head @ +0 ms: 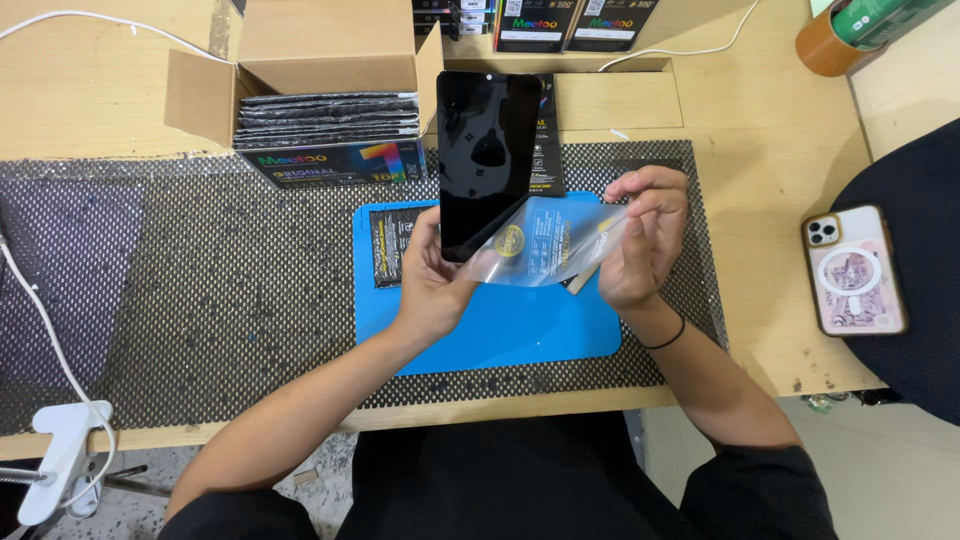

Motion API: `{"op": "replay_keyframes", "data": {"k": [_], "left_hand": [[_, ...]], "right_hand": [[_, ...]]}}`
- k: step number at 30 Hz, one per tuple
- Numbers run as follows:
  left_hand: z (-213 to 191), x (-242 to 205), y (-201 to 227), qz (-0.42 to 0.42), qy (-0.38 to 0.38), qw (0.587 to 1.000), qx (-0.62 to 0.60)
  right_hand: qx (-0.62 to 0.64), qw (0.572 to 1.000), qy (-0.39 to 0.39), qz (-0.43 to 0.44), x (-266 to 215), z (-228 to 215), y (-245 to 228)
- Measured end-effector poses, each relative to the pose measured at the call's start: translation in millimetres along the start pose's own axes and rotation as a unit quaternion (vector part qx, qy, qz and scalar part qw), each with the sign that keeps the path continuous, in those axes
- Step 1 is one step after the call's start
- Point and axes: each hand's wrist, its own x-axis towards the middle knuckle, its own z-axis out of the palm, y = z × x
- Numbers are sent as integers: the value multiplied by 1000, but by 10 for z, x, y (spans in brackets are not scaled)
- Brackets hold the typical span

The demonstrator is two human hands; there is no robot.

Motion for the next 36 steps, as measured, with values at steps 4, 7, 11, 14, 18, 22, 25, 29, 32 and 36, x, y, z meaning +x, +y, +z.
{"op": "replay_keyframes", "data": {"k": [4, 7, 11, 14, 18, 22, 25, 29, 32, 36], "left_hand": [[50, -3, 43, -6, 4, 1000, 18], [95, 7, 144, -1, -5, 1000, 24], [148, -27, 209, -7, -9, 999, 31], [223, -138, 351, -27, -15, 999, 26], [195, -493, 266, -66, -4, 998, 17], [187, -757, 144, -75, 24, 997, -14], [150, -863, 49, -75, 42, 996, -10], [186, -892, 14, -84, 61, 995, -8], [108, -1009, -139, -95, 71, 993, -9], [26, -1003, -150, -114, 57, 992, -5]], "right_hand": [[-24, 999, -10, -30, 35, -3, -44], [-83, 991, -24, -101, -30, -86, -37], [-154, 963, -70, -207, -136, -207, -207], [-163, 957, -81, -228, -166, -248, -431], [-146, 971, -92, -168, -350, -378, -625], [-137, 978, -77, -135, -749, -447, -557], [-157, 980, -77, -96, -977, -439, -519], [-204, 969, -104, -96, -1036, -375, -586], [-217, 958, -128, -137, -1068, -126, -750], [-210, 932, -176, -238, -971, 354, -1099]]}}
